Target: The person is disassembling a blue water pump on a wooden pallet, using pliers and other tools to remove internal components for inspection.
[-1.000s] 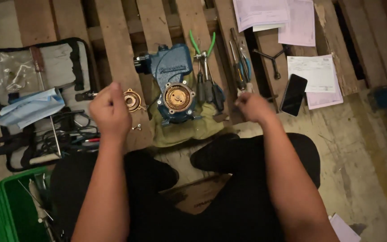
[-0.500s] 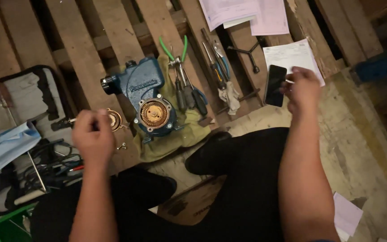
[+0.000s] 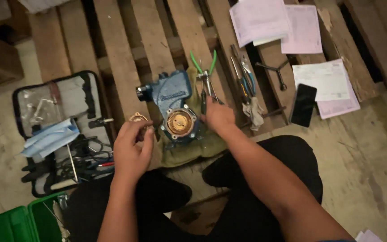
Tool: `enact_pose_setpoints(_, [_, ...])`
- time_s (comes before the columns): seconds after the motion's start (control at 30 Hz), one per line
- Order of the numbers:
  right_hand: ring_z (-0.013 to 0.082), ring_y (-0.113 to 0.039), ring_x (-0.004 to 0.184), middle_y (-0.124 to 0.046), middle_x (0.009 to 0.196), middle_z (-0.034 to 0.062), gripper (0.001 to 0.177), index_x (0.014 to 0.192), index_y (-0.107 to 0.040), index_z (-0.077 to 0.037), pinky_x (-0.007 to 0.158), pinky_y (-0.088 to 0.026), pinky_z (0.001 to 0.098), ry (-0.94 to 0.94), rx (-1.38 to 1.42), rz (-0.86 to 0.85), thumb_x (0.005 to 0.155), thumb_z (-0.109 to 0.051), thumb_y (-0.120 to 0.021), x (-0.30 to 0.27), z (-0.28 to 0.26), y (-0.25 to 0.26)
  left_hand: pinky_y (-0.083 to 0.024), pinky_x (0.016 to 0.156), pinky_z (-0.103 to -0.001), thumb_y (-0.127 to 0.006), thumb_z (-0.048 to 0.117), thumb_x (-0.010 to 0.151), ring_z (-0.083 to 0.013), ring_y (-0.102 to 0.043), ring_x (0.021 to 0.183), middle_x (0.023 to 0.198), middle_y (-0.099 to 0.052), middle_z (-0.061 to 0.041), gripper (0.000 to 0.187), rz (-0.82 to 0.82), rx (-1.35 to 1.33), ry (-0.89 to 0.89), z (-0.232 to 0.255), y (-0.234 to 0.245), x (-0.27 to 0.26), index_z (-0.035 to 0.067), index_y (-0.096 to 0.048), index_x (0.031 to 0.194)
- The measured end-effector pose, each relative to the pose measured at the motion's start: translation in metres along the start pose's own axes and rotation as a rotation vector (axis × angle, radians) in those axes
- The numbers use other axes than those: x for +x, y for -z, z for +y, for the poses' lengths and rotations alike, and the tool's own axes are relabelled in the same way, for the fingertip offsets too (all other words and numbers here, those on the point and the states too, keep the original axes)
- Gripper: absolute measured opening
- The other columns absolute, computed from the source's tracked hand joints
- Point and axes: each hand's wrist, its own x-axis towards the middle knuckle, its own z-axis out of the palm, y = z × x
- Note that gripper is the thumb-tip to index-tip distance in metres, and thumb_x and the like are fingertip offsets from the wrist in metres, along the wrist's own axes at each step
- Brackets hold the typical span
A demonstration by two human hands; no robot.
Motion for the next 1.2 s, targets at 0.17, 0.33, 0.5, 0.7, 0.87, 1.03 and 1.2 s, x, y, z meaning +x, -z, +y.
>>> enact_pose_setpoints(0.17, [0.0392, -0.075, 0.101, -0.075, 0.109, 0.0174, 0.054, 0.148, -0.043, -0.008, 0.085, -0.061, 0.0542, 0.042, -0.147, -0.043, 0.1, -0.032, -0.055, 0.009, -0.006, -0.021, -0.053, 0.066, -0.036, -0.07, 0.009, 0.096, -0.0278, -0.065, 0.069, 0.078, -0.059, -0.011, 0.016, 0.054, -0.001, 0.011, -0.019, 0.007, -0.005, 0.01, -0.074, 0.11])
enact_pose_setpoints(0.33, [0.0452, -0.073, 0.106, -0.075, 0.113, 0.0233, 0.044, 0.141, -0.05, -0.016, 0.088, -0.059, 0.0574, 0.001, 0.039, -0.095, 0.101, -0.036, -0.054, -0.003, -0.005, -0.004, -0.053, 0.065, -0.037, -0.069, 0.008, 0.094, -0.0268, -0.066, 0.067, 0.077, -0.061, -0.011, 0.015, 0.032, -0.022, 0.015, -0.014, 0.004, -0.003, 0.01, -0.076, 0.108])
enact_pose_setpoints(0.5, [0.0438, -0.072, 0.111, -0.074, 0.116, 0.0205, 0.042, 0.139, -0.053, -0.021, 0.091, -0.059, 0.0552, 0.036, -0.018, -0.161, 0.1, -0.036, -0.057, -0.034, -0.019, 0.027, -0.055, 0.064, -0.037, -0.072, 0.012, 0.093, -0.0264, -0.067, 0.067, 0.075, -0.064, -0.009, 0.013, -0.019, -0.018, 0.013, -0.016, -0.002, -0.005, 0.012, -0.077, 0.105])
enact_pose_setpoints(0.7, [0.0415, -0.075, 0.103, -0.078, 0.107, 0.0211, 0.034, 0.134, -0.064, -0.019, 0.086, -0.062, 0.0508, 0.078, -0.08, -0.116, 0.101, -0.022, -0.054, -0.043, -0.026, 0.028, -0.055, 0.065, -0.036, -0.07, 0.013, 0.094, -0.0248, -0.066, 0.068, 0.073, -0.063, -0.009, 0.012, -0.05, -0.032, 0.03, -0.012, -0.004, -0.006, 0.013, -0.077, 0.104])
enact_pose_setpoints(0.87, [0.0397, -0.076, 0.099, -0.078, 0.103, 0.0202, 0.032, 0.13, -0.066, -0.016, 0.083, -0.063, 0.0507, 0.173, -0.058, -0.027, 0.099, -0.022, -0.059, -0.031, -0.005, -0.011, -0.055, 0.066, -0.038, -0.07, 0.015, 0.094, -0.0263, -0.068, 0.069, 0.074, -0.064, -0.009, 0.012, -0.078, -0.022, 0.026, -0.009, -0.002, -0.006, 0.013, -0.076, 0.104])
enact_pose_setpoints(1.03, [0.0404, -0.075, 0.1, -0.075, 0.111, 0.0185, 0.05, 0.15, -0.047, -0.025, 0.086, -0.061, 0.0536, 0.142, -0.127, -0.068, 0.102, -0.014, -0.042, -0.035, 0.0, -0.013, -0.056, 0.067, -0.039, -0.069, 0.015, 0.094, -0.0281, -0.068, 0.07, 0.075, -0.064, -0.01, 0.013, -0.092, -0.029, 0.022, -0.011, -0.006, -0.007, 0.014, -0.076, 0.105])
enact_pose_setpoints(1.2, [0.0397, -0.076, 0.094, -0.075, 0.106, 0.0162, 0.049, 0.146, -0.056, -0.024, 0.08, -0.062, 0.0518, 0.258, -0.151, 0.047, 0.1, -0.013, -0.043, -0.009, 0.02, -0.05, -0.057, 0.068, -0.04, -0.069, 0.015, 0.094, -0.0294, -0.069, 0.073, 0.076, -0.064, -0.011, 0.014, -0.138, -0.02, 0.05, -0.004, -0.006, -0.007, 0.014, -0.077, 0.105])
